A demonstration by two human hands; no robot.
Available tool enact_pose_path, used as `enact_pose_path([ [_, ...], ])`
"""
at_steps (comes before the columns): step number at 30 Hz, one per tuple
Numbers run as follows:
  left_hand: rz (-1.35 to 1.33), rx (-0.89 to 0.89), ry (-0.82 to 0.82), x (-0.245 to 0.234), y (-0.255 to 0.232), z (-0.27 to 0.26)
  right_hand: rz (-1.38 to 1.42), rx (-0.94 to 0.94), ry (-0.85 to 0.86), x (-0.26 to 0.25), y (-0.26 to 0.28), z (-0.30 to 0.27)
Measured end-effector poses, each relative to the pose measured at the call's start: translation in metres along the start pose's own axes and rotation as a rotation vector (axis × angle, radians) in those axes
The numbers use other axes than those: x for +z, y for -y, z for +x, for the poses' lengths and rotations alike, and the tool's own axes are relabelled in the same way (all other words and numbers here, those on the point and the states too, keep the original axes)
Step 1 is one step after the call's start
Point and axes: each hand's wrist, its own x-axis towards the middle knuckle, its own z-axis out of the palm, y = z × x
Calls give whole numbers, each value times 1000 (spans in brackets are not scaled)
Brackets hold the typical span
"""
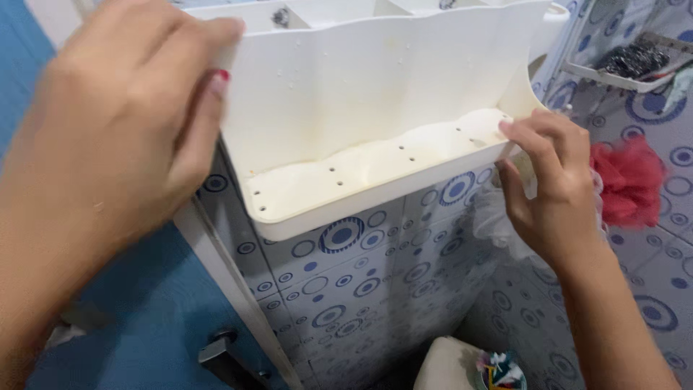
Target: The person rinses a white plastic wall-mounted organizer with a handheld shower head, then reattaches its small plastic clips. They place the organizer on the wall and arrange toothbrushes and toothpaste on the toilet lid.
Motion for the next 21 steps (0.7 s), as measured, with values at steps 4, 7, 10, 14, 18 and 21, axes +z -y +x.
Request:
enact_pose_path([
  [4,-75,-46,38,3,-28,-15,-15,-51,-83,-3,1,-11],
  [7,-153,-72,54,12,-55,-45,-25,-30,-17,-5,4,-35],
  [10,-290,-189,97,53,-93,-91,20,-17,30,-3,3,-63],
  [14,-141,-68,-176,110,-157,-183,110,93,41,-8,0,-131],
  [18,-758,-119,52,172,-218,-248,136,400,18,-10,-1,-216],
  [21,-869,-217,-38,230,-262,-252,129,722,-20,-11,8,-297],
])
